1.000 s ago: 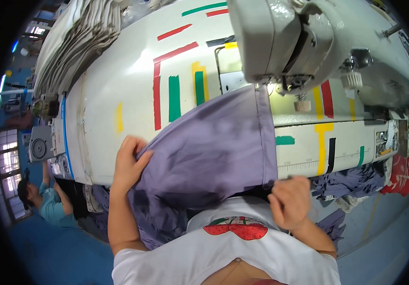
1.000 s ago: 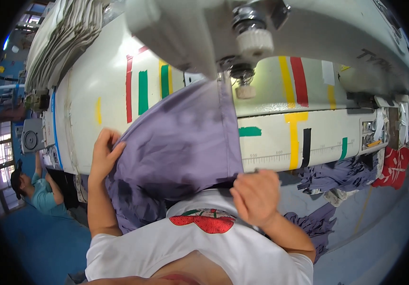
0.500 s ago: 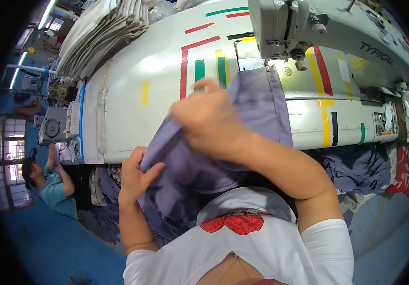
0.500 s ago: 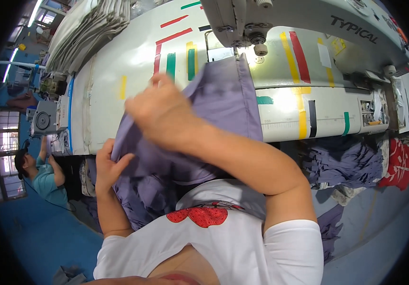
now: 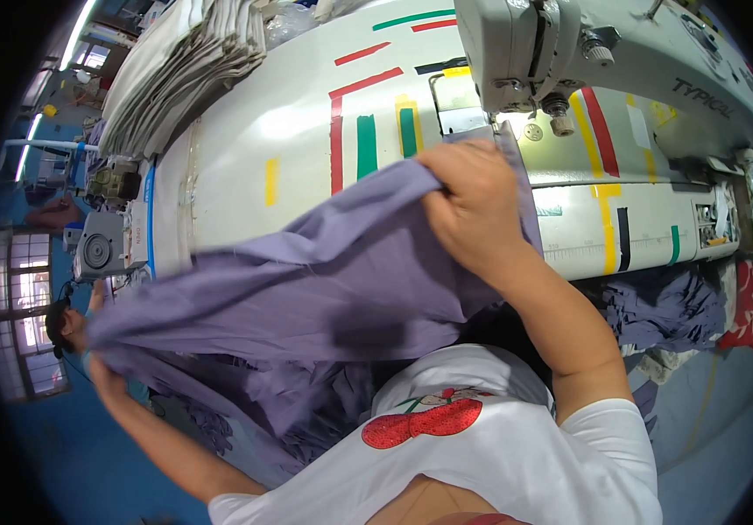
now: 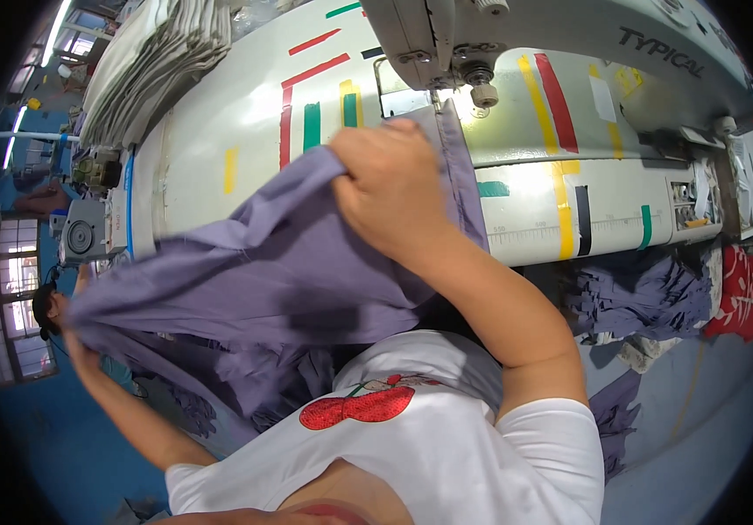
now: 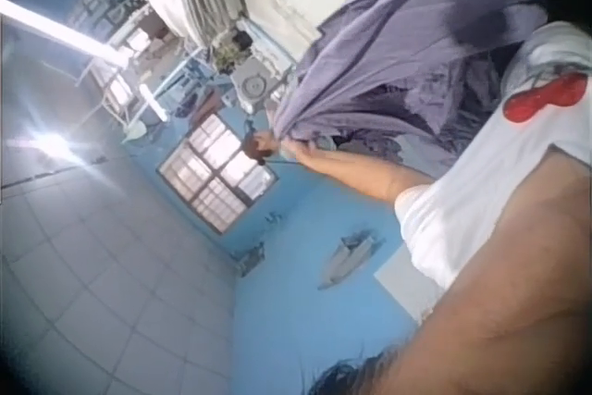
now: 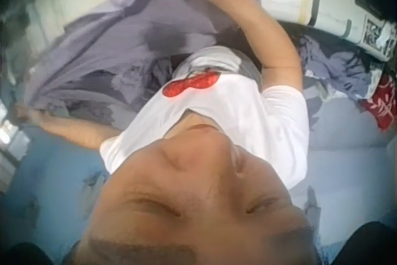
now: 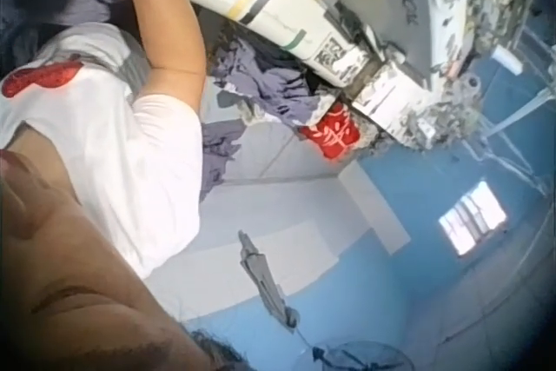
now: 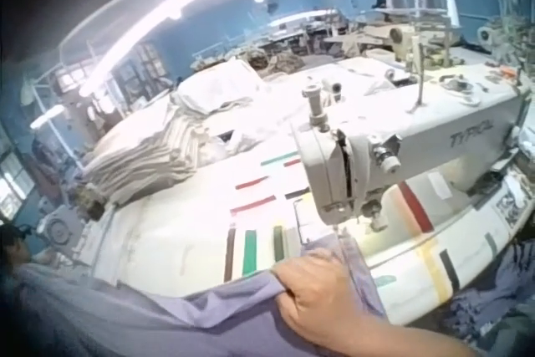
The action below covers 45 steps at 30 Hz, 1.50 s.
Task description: Sewing pieces of purple fabric together using an industrial sewing machine.
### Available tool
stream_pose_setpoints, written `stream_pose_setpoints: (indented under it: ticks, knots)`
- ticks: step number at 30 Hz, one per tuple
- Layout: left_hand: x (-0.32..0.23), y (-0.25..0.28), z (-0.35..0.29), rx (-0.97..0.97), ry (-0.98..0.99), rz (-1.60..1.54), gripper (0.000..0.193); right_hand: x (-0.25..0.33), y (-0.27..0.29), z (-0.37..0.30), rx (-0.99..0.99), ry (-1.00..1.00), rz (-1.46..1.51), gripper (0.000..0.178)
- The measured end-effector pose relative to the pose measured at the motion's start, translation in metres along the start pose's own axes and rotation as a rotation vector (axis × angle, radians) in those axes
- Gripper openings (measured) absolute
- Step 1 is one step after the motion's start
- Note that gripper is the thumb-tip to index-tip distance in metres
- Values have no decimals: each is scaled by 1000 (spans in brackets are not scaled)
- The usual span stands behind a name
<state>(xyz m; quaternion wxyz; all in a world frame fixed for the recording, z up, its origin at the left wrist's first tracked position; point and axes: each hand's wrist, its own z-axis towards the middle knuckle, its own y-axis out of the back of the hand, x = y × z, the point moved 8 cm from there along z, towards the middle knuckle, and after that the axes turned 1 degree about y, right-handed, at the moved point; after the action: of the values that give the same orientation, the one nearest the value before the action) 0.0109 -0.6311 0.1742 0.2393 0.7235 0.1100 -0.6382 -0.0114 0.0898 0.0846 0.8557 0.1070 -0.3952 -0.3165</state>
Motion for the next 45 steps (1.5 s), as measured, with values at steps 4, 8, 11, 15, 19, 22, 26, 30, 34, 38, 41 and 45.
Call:
stream_pose_setpoints:
  ticks: [4, 8, 11, 15, 19, 22, 26, 30, 34, 38, 41, 45]
  knots:
    - [-152, -98, 99, -26, -213, -95, 44, 39, -32, 11, -76, 71, -36, 17]
    - [-93, -366, 78, 115, -679, 702, 61, 71, -8, -53, 18, 162, 36, 28]
    - [-14, -521, -76, 454, -967, 722, 64, 58, 22, -148, 239, 120, 57, 21]
    - [33, -558, -260, 1037, -1145, 939, 54, -39, 74, -262, 257, -483, -95, 6]
    - [72, -561, -225, 736, -1038, 1094, 54, -149, 170, -386, 19, -987, -419, 12]
    - [87, -549, -201, 661, -934, 1041, 53, -224, 244, -454, -83, -1211, -578, 14]
    - [93, -515, -200, 572, -817, 1054, 52, -291, 312, -480, -168, -1216, -786, 18]
    - [91, -491, -209, 546, -759, 1024, 51, -325, 323, -462, 242, -1117, -1101, 31]
    - [95, -482, -215, 528, -766, 1063, 49, -337, 319, -458, 438, -1102, -1098, 29]
    - [86, -486, -219, 506, -749, 1021, 47, -336, 324, -462, 399, -1022, -1073, 17]
    - [74, -493, -224, 484, -813, 1004, 46, -321, 335, -453, 107, -915, -935, 10]
    - [45, -500, -246, 454, -886, 959, 42, -250, 305, -373, -138, -1022, -268, 7]
